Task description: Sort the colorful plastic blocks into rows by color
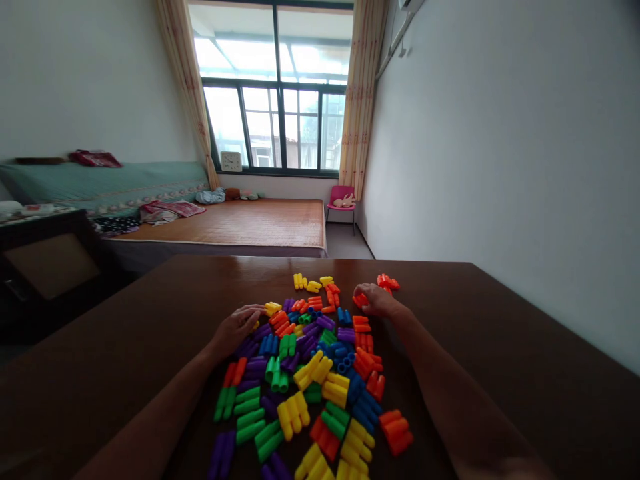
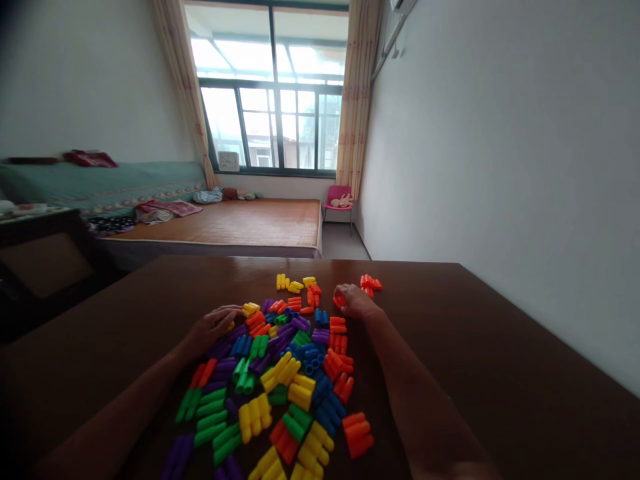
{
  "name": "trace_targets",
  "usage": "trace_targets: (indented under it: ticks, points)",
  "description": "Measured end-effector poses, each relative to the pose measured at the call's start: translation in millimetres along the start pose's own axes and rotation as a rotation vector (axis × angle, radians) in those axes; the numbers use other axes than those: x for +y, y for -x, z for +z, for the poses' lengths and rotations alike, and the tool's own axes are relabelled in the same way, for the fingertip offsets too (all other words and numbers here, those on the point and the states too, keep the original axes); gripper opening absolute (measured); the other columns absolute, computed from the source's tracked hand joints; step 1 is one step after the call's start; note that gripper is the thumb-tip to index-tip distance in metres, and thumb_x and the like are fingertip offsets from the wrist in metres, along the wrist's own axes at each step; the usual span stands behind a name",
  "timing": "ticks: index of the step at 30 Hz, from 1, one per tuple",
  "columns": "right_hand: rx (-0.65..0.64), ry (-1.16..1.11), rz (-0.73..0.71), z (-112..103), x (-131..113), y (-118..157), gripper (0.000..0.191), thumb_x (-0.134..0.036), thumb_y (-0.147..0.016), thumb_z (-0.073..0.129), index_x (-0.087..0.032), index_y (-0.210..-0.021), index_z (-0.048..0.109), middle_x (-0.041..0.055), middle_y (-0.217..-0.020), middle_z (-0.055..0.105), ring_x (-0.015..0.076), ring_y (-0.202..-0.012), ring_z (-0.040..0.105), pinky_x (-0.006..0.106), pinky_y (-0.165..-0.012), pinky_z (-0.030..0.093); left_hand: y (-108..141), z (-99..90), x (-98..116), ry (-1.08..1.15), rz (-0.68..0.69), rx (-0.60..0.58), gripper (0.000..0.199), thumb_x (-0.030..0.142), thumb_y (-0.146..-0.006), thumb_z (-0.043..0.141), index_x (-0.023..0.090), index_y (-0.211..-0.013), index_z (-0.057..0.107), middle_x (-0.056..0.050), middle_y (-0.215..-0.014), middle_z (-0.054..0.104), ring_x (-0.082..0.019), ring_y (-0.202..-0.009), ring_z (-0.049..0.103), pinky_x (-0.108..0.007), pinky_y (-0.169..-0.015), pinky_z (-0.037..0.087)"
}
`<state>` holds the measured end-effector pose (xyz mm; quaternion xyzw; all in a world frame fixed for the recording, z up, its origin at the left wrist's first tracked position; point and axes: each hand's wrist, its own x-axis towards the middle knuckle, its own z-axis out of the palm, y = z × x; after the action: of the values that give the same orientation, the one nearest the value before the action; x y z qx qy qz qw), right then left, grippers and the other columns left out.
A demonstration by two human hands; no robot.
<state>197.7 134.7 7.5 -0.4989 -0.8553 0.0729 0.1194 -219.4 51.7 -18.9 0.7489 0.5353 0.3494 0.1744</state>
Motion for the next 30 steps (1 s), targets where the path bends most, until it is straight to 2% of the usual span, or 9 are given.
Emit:
trace_targets:
  ticks: [3, 8, 11, 13, 16, 18, 22, 27, 30]
  points:
    - [0.003, 0.019, -0.041, 0.9, -1.9, 0.3, 0.034, -0.013, -0.065, 0.064, -0.023, -0.098, 0.064, 0.0044, -0.106, 0.066, 0.0233, -0.101, 0.053, 0.032, -0.086, 0.042, 0.3, -0.9, 2.5, -0.008, 0.002, 0.005, 0.049, 0.058, -0.088, 0.041, 0.023, -0.097, 0.074, -0.007, -0.115, 0.069, -0.024, -0.110, 0.061, -0.036, -0.099, 0.045]
    - [-0.027, -0.014, -0.046, 5.2, -7.0, -2.2, 0.030, -0.012, -0.065, 0.062, -0.024, -0.093, 0.065, 0.0022, -0.098, 0.067, 0.0209, -0.093, 0.055, 0.031, -0.082, 0.043, 0.6, -1.6, 6.8, -0.016, -0.001, 0.018, 0.050, 0.059, -0.087, 0.041, 0.022, -0.097, 0.074, -0.007, -0.113, 0.070, -0.024, -0.108, 0.062, -0.036, -0.098, 0.046]
    - [0.043, -0.086, -0.020, -5.8, 3.9, -2.0, 0.030, -0.016, -0.066, 0.063, -0.024, -0.094, 0.064, 0.0011, -0.094, 0.067, 0.0198, -0.090, 0.057, 0.029, -0.078, 0.045, 0.5, -1.4, 5.4, -0.017, -0.001, 0.014, 0.049, 0.058, -0.088, 0.041, 0.022, -0.097, 0.074, -0.007, -0.114, 0.069, -0.024, -0.108, 0.062, -0.035, -0.098, 0.047]
    - [0.187, -0.135, 0.071, -19.4, 23.6, 3.2, 0.031, -0.021, -0.069, 0.062, -0.023, -0.099, 0.064, 0.0025, -0.097, 0.067, 0.0195, -0.091, 0.059, 0.029, -0.078, 0.047, 0.3, -1.1, 3.3, -0.013, 0.007, 0.010, 0.049, 0.057, -0.088, 0.041, 0.022, -0.098, 0.074, -0.007, -0.114, 0.069, -0.024, -0.108, 0.062, -0.035, -0.098, 0.047]
    - [0.439, -0.140, 0.348, -36.9, 62.2, 20.8, 0.032, -0.024, -0.073, 0.058, -0.022, -0.104, 0.063, 0.0064, -0.102, 0.067, 0.0210, -0.093, 0.061, 0.032, -0.081, 0.049, 0.3, -0.6, 1.6, -0.009, 0.015, 0.010, 0.048, 0.057, -0.088, 0.041, 0.023, -0.098, 0.074, -0.007, -0.114, 0.069, -0.024, -0.108, 0.062, -0.035, -0.098, 0.046]
    - [0.514, -0.116, 0.490, -39.3, 83.1, 35.4, 0.029, -0.025, -0.073, 0.059, -0.023, -0.101, 0.063, 0.0088, -0.100, 0.068, 0.0233, -0.092, 0.063, 0.035, -0.081, 0.050, 0.3, -0.5, 2.1, -0.007, 0.011, 0.008, 0.049, 0.058, -0.088, 0.041, 0.023, -0.097, 0.074, -0.007, -0.114, 0.069, -0.024, -0.108, 0.062, -0.035, -0.099, 0.046]
    - [0.517, -0.104, 0.556, -24.0, 99.1, 52.7, 0.022, -0.025, -0.073, 0.059, -0.024, -0.094, 0.065, 0.0086, -0.092, 0.070, 0.0250, -0.087, 0.066, 0.038, -0.082, 0.050, 0.5, -0.8, 4.7, -0.005, -0.005, 0.014, 0.050, 0.059, -0.087, 0.041, 0.022, -0.097, 0.074, -0.008, -0.114, 0.069, -0.024, -0.108, 0.062, -0.036, -0.099, 0.046]
    - [0.532, -0.101, 0.555, -3.7, 110.0, 48.3, 0.024, -0.021, -0.072, 0.058, -0.022, -0.095, 0.065, 0.0079, -0.103, 0.070, 0.0201, -0.089, 0.066, 0.033, -0.087, 0.050, 0.6, -0.3, 3.0, -0.011, -0.004, 0.010, 0.050, 0.058, -0.088, 0.041, 0.022, -0.098, 0.073, -0.008, -0.114, 0.069, -0.024, -0.108, 0.061, -0.036, -0.099, 0.046]
    - [0.548, -0.089, 0.581, 3.6, 125.2, 46.0, 0.025, -0.022, -0.073, 0.058, -0.021, -0.097, 0.065, 0.0075, -0.100, 0.071, 0.0196, -0.086, 0.067, 0.033, -0.085, 0.051, 0.2, 0.2, 1.2, -0.003, 0.002, 0.007, 0.049, 0.057, -0.088, 0.041, 0.022, -0.099, 0.073, -0.008, -0.115, 0.068, -0.024, -0.109, 0.061, -0.036, -0.100, 0.045]
